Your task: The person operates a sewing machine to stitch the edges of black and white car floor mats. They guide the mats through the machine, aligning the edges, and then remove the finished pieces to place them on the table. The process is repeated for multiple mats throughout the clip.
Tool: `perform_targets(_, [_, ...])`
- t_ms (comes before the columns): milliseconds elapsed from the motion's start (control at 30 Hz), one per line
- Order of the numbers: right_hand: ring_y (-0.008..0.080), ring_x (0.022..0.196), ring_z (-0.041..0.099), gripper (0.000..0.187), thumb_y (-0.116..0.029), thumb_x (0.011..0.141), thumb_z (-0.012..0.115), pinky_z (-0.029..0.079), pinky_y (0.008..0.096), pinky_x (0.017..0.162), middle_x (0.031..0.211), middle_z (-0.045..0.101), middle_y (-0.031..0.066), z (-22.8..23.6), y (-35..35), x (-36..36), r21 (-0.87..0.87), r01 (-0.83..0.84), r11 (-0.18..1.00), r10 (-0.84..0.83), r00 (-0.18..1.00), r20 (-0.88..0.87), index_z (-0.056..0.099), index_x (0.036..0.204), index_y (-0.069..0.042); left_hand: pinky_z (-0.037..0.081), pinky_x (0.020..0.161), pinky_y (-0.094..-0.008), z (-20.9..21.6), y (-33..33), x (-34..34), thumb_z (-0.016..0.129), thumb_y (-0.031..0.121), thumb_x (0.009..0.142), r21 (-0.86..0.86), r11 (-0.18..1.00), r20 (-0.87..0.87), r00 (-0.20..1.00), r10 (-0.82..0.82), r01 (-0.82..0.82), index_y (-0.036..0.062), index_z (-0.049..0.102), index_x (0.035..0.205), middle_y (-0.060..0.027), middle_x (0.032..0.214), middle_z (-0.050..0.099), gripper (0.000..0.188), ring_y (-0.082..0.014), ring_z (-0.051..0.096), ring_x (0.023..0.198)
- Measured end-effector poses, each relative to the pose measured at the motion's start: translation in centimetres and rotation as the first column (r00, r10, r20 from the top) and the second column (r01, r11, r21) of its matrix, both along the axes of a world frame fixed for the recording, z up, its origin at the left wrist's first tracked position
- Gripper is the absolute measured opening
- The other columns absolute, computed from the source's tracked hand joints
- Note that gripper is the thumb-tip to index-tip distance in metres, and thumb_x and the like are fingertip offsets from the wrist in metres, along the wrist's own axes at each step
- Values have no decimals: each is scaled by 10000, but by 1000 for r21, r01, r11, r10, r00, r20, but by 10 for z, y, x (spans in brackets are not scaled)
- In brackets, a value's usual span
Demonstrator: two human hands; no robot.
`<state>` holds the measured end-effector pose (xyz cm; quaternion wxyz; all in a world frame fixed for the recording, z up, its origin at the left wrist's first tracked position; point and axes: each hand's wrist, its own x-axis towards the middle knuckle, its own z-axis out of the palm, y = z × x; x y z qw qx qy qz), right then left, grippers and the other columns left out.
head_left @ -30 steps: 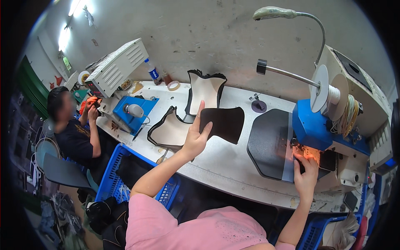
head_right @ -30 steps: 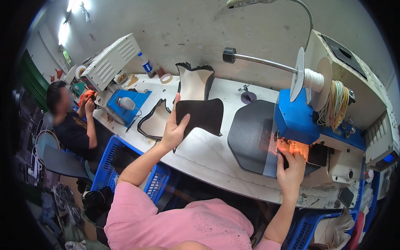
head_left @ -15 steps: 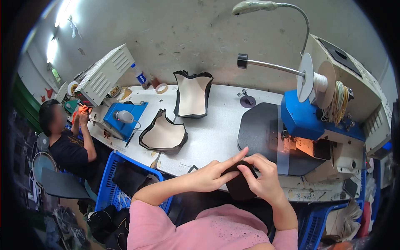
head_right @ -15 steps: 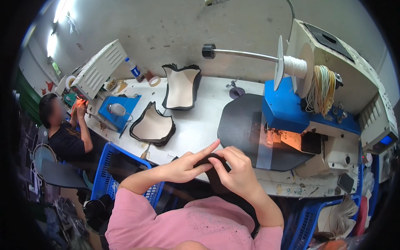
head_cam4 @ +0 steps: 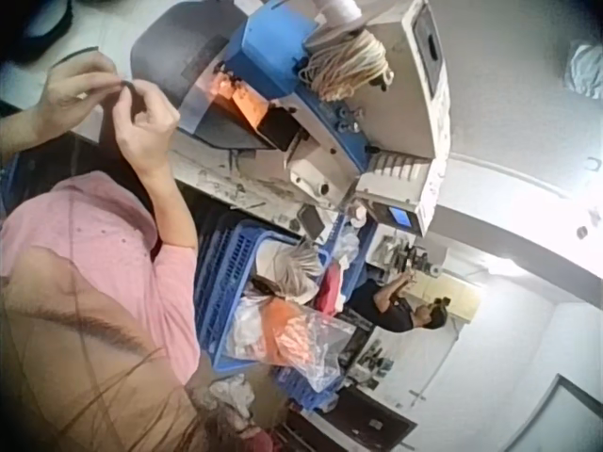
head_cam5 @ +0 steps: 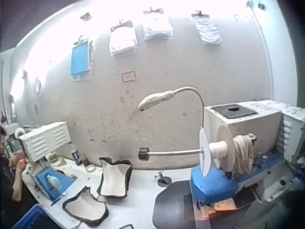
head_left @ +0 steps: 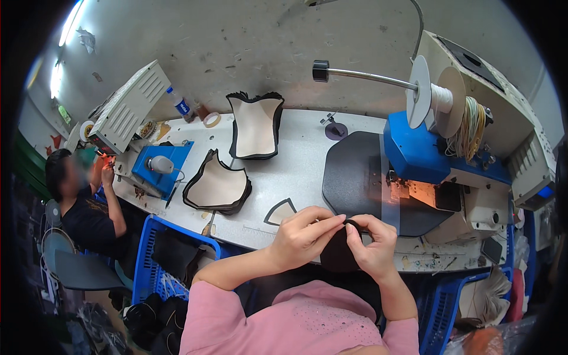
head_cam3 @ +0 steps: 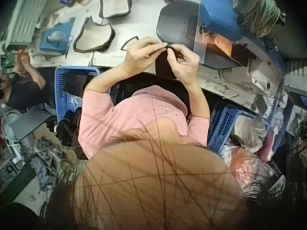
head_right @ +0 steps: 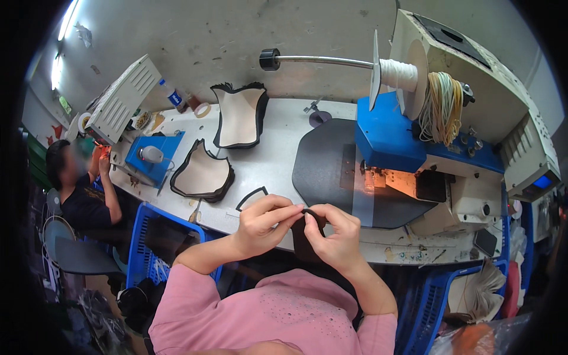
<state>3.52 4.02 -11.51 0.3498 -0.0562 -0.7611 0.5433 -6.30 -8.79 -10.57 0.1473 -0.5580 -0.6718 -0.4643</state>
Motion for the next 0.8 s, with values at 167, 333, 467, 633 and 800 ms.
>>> perform_targets(167, [129,528,550,51,11,723,636,440,246,510,626,588,73,-1,0,1,111,65,992,-62,998,-33,609,766,5,481,519,-280,0,3,2,657,-32,680,-39,999,-57,998,2,-4,7,641,938,-85,768,581,262,-205,594,631])
perform_targets(333, [132,526,553,58,19,717,637,440,246,504,626,592,74,-4,0,3,95,82,992,-78,996,-41,610,766,4,482,529,-289,4,7,5,643,-21,670,-70,997,-157,988,9,-20,-26,619,909,-87,768,571,240,-217,594,625])
perform_targets(467, [133,542,568,62,23,719,636,448,245,520,642,603,77,-4,1,5,65,76,995,-75,997,-22,612,773,6,457,485,-292,6,13,9,636,-32,683,-68,997,-167,985,36,-48,-16,605,849,-87,726,564,170,-219,580,584])
perform_targets(633, [133,562,582,54,18,722,637,457,245,543,655,613,81,-7,5,6,20,9,1000,-10,1000,9,612,770,14,431,453,-300,8,13,11,615,-25,710,-121,991,-94,995,41,-52,3,576,783,-89,700,555,88,-225,554,544])
perform_targets(800, [138,560,582,56,4,724,641,457,246,542,660,616,85,2,11,12,57,-130,990,126,989,80,617,774,14,445,538,-329,6,0,-2,572,27,765,-244,927,341,920,-194,286,-7,537,784,-117,720,513,53,-266,538,582])
